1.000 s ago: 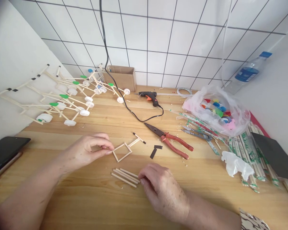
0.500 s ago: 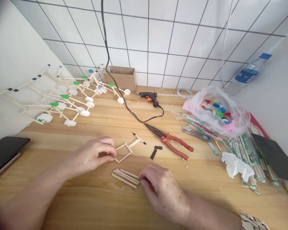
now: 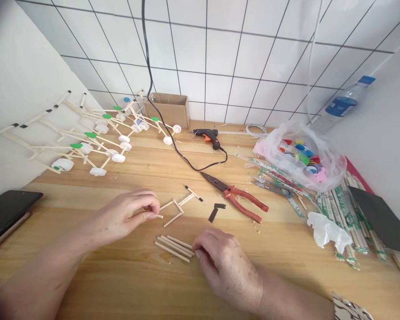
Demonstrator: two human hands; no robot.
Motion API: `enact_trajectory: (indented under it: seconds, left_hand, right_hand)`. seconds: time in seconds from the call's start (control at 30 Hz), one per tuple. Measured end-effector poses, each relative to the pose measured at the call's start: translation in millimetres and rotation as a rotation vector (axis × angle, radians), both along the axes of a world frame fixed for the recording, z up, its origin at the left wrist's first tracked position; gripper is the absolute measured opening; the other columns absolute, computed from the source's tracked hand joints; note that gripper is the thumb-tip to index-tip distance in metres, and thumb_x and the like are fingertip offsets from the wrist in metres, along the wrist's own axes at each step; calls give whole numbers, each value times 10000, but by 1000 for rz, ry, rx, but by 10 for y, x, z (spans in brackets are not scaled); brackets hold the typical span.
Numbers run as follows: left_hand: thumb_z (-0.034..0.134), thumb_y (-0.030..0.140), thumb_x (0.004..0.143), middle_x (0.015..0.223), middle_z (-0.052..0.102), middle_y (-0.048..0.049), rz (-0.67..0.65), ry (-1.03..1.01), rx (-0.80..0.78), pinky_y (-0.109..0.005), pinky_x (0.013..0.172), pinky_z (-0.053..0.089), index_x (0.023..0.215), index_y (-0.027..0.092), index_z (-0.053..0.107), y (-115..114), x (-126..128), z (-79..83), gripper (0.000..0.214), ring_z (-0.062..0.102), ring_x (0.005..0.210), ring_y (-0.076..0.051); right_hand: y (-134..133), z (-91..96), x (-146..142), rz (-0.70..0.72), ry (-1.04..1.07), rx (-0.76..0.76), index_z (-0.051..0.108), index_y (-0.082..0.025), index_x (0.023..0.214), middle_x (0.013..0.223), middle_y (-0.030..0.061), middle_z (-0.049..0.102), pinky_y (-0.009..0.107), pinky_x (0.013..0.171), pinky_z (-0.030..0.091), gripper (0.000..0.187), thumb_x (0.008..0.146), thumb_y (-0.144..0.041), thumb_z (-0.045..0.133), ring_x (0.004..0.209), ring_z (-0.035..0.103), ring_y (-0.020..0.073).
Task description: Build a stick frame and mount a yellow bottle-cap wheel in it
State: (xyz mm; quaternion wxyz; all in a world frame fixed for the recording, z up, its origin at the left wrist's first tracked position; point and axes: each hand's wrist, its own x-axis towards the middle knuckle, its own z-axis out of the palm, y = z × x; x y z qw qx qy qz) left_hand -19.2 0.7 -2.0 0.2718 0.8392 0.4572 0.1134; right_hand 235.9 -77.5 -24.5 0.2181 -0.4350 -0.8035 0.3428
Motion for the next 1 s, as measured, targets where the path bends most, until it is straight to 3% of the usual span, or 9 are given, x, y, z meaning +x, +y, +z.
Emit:
enact_trajectory:
  seconds: [0.47, 0.67, 0.8, 1.0]
  left_hand:
    - [435, 160, 844, 712, 590, 25, 64, -163, -24, -231, 616, 403, 741, 204, 513, -65, 110, 54, 136, 537, 661, -139]
    - [407, 126, 882, 783, 584, 9, -140, -190, -36, -236, 674, 418, 759, 209, 500, -265, 300, 66, 175, 543, 740, -141]
    - [394, 70, 887, 827, 570, -1, -284, -139, 20, -248, 697, 413, 811, 208, 493, -484, 420, 38, 187, 536, 766, -146]
    - [443, 69, 876, 785, 576, 2, -284, -202, 98, -243, 643, 411, 805, 205, 479, -595, 530, -64, 158, 535, 720, -146]
  right_hand:
    - [-8, -7, -6, 7, -3, -5, 544, -189, 858, 788, 28, 602, 253, 644, 421, 156, 861, -94, 421, 712, 540, 146]
    - [-6, 49, -5, -22, 88, -34, 551, -172, 852, 747, 33, 577, 244, 605, 419, 102, 893, -208, 464, 667, 525, 138]
    - [-33, 52, 0, 5, 149, 24, 551, -165, 821, 712, 31, 559, 243, 578, 408, 257, 908, -400, 493, 636, 505, 136]
    - [-35, 70, -39, 49, 114, 135, 532, -175, 762, 651, 19, 542, 239, 545, 367, 246, 947, -252, 391, 593, 478, 123]
